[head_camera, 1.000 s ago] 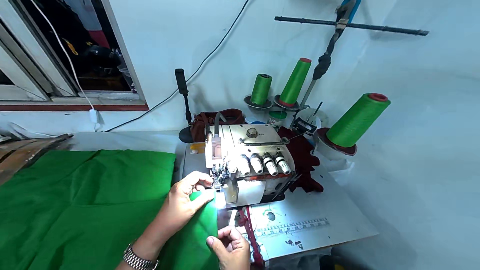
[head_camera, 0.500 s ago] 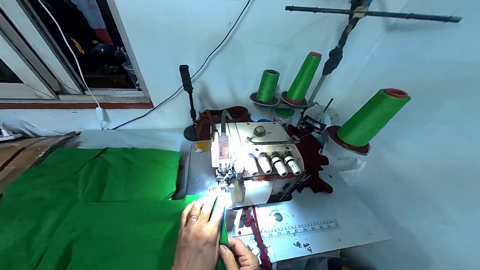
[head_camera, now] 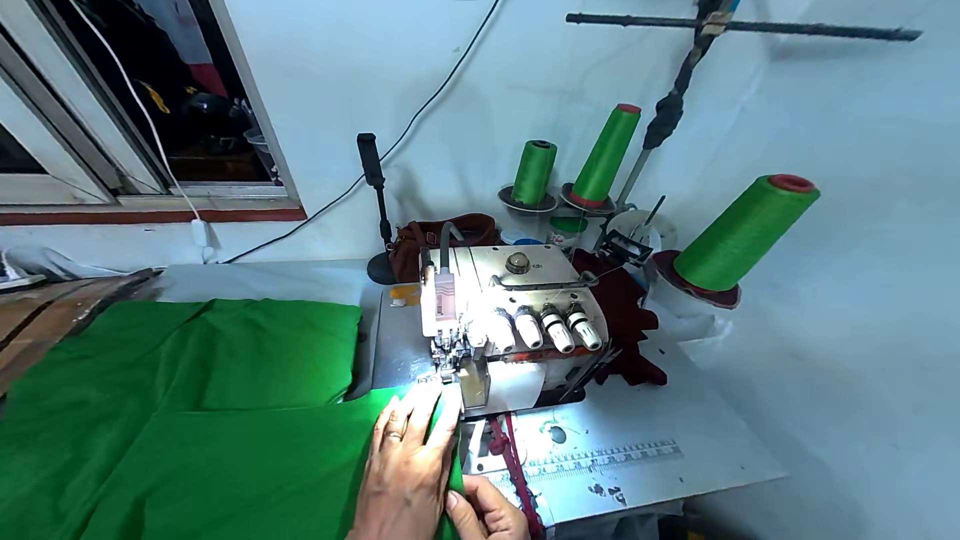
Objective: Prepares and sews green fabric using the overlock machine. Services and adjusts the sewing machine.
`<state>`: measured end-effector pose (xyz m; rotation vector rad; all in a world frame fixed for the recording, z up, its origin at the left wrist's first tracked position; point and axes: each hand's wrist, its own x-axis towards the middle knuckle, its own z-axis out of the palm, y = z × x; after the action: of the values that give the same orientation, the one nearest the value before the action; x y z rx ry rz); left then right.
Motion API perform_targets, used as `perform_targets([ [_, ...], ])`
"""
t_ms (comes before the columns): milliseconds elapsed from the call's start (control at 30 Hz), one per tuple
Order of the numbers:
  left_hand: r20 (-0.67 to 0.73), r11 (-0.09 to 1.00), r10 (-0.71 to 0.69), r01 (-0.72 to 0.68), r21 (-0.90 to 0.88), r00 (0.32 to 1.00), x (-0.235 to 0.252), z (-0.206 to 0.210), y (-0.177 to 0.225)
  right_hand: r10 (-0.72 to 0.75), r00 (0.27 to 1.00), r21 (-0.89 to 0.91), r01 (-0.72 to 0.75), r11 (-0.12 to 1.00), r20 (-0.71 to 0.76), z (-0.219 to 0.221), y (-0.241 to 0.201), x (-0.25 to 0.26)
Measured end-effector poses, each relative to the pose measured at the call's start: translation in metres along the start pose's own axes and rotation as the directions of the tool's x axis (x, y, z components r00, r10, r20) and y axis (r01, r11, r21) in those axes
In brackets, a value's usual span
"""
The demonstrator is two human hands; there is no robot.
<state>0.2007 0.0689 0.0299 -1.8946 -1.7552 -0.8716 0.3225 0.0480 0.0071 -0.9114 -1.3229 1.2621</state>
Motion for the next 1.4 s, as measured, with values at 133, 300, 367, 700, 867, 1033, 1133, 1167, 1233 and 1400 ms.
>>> perform_targets([
  [133,0.016,1.000,-0.018,0.018,-0.012,1.000,0.003,0.006,-0.004,0.005,1.000,0.023,-0.005,1.000,-0.024,0.001,-0.003,0.005],
  [300,0.055,0.992,0.011,-0.004,-0.128,0.998,0.011,0.001,-0.015,-0.023,0.999,0.015,0.024,1.000,-0.043,0.006,-0.005,0.015],
  [367,0.075,0.974,0.009,0.009,-0.228,0.997,0.017,-0.003,-0.022,-0.060,0.996,-0.014,0.059,0.998,-0.066,0.008,-0.001,0.023],
  [700,0.314,0.909,-0.370,0.411,-0.074,0.874,-0.034,-0.108,-0.125,-0.195,0.981,-0.230,0.185,0.955,-0.023,-0.001,0.004,0.000],
  [867,0.469,0.760,-0.641,0.588,0.278,0.607,-0.080,-0.135,-0.148,-0.107,0.994,-0.281,0.111,0.953,0.030,-0.006,0.007,-0.014],
  [1033,0.413,0.819,-0.568,0.536,0.203,0.712,-0.094,-0.138,-0.156,-0.123,0.992,-0.335,0.129,0.933,0.039,-0.012,0.007,-0.021],
  [1133,0.387,0.788,-0.589,0.611,0.080,0.709,-0.099,-0.139,-0.157,-0.135,0.990,-0.323,0.141,0.936,0.041,-0.018,0.009,-0.026],
  [1167,0.416,0.790,-0.566,0.612,0.027,0.712,-0.102,-0.139,-0.157,-0.134,0.990,-0.320,0.141,0.937,0.042,-0.021,0.010,-0.029],
  [1233,0.476,0.826,-0.493,0.564,-0.008,0.728,-0.107,-0.141,-0.155,-0.125,0.991,-0.314,0.132,0.940,0.042,-0.026,0.012,-0.035],
  [1400,0.438,0.880,-0.441,0.473,0.041,0.783,-0.120,-0.143,-0.144,-0.051,0.998,-0.278,0.056,0.959,0.025,-0.041,0.021,-0.043],
])
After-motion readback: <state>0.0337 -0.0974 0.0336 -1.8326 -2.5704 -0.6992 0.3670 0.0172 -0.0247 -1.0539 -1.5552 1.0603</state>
